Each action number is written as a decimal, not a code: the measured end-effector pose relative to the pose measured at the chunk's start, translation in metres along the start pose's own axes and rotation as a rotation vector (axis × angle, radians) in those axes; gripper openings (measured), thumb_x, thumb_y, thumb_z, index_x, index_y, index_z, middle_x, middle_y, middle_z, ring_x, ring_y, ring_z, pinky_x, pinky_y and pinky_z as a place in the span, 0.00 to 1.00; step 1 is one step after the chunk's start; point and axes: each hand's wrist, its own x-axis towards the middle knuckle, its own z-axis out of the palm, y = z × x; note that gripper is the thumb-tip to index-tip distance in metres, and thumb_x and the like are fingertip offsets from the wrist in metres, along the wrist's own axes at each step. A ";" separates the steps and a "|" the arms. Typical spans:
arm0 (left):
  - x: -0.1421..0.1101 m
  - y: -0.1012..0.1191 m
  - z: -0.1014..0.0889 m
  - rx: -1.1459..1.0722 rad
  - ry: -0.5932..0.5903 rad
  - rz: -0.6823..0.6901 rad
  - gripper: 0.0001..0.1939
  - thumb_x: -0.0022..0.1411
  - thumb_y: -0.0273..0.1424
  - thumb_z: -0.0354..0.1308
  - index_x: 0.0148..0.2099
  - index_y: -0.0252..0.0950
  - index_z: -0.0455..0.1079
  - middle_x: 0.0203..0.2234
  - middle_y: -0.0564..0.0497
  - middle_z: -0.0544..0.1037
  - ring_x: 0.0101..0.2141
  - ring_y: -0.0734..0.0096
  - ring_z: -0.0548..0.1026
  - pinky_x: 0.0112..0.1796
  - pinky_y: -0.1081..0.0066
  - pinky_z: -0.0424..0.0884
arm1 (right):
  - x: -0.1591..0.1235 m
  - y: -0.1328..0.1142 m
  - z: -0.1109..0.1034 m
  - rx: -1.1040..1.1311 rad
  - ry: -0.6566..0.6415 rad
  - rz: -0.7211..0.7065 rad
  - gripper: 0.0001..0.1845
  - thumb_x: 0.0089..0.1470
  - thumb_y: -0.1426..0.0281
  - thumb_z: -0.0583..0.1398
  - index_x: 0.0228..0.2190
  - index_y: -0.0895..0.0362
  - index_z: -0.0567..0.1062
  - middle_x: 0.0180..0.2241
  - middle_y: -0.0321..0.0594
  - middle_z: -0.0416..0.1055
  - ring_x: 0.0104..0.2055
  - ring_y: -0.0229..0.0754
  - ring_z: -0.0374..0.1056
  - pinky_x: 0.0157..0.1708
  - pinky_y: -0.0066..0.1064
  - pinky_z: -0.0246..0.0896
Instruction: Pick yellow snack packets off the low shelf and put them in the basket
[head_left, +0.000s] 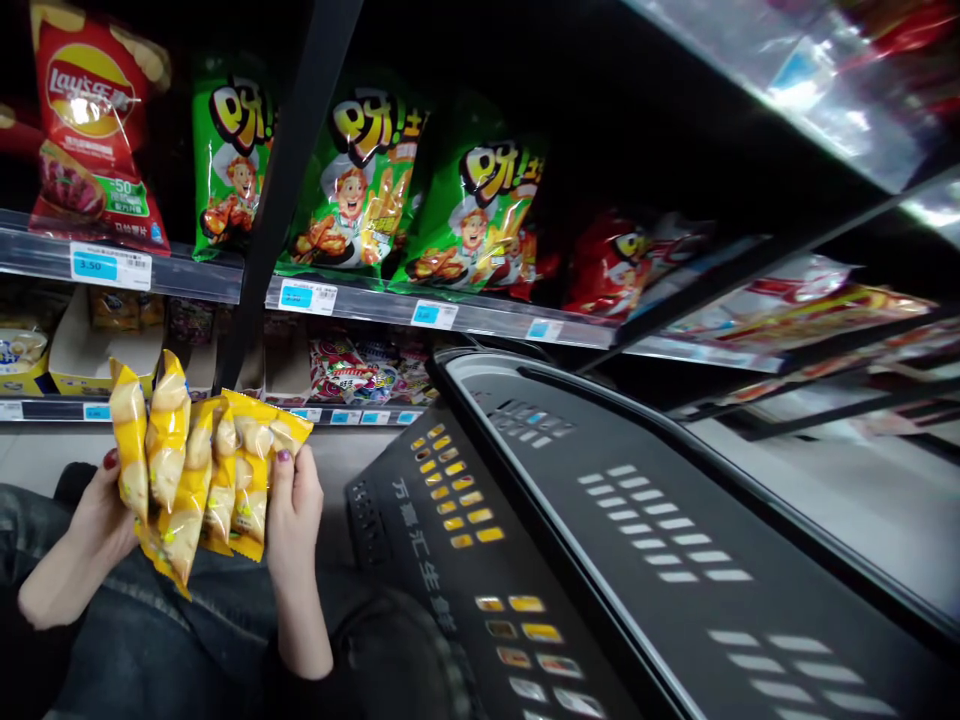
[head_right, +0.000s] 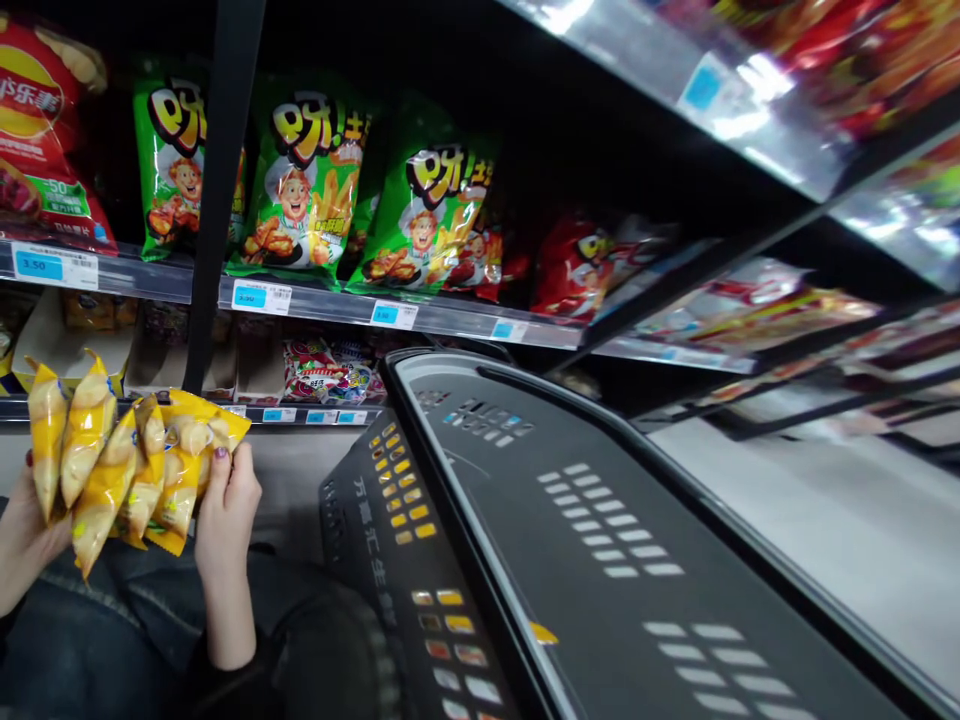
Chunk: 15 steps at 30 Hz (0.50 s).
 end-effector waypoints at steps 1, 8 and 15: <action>0.000 0.000 -0.001 0.003 0.050 -0.035 0.08 0.38 0.29 0.69 0.27 0.38 0.75 0.24 0.56 0.81 0.28 0.61 0.79 0.39 0.68 0.75 | 0.000 0.001 0.000 0.018 -0.006 -0.009 0.14 0.60 0.62 0.46 0.28 0.55 0.62 0.23 0.32 0.62 0.27 0.36 0.59 0.26 0.26 0.52; -0.004 -0.001 -0.001 0.012 0.101 -0.268 0.09 0.36 0.24 0.66 0.27 0.34 0.76 0.24 0.51 0.81 0.24 0.63 0.78 0.27 0.73 0.76 | 0.003 0.004 0.001 0.050 -0.098 -0.037 0.14 0.59 0.62 0.47 0.25 0.55 0.60 0.22 0.31 0.61 0.25 0.35 0.57 0.25 0.25 0.52; -0.007 -0.022 0.009 0.006 0.200 -0.307 0.19 0.28 0.33 0.73 0.29 0.37 0.76 0.23 0.54 0.80 0.26 0.64 0.78 0.30 0.72 0.76 | 0.000 0.006 0.002 0.261 -0.167 0.105 0.13 0.57 0.58 0.50 0.31 0.54 0.64 0.28 0.35 0.67 0.32 0.39 0.64 0.32 0.28 0.58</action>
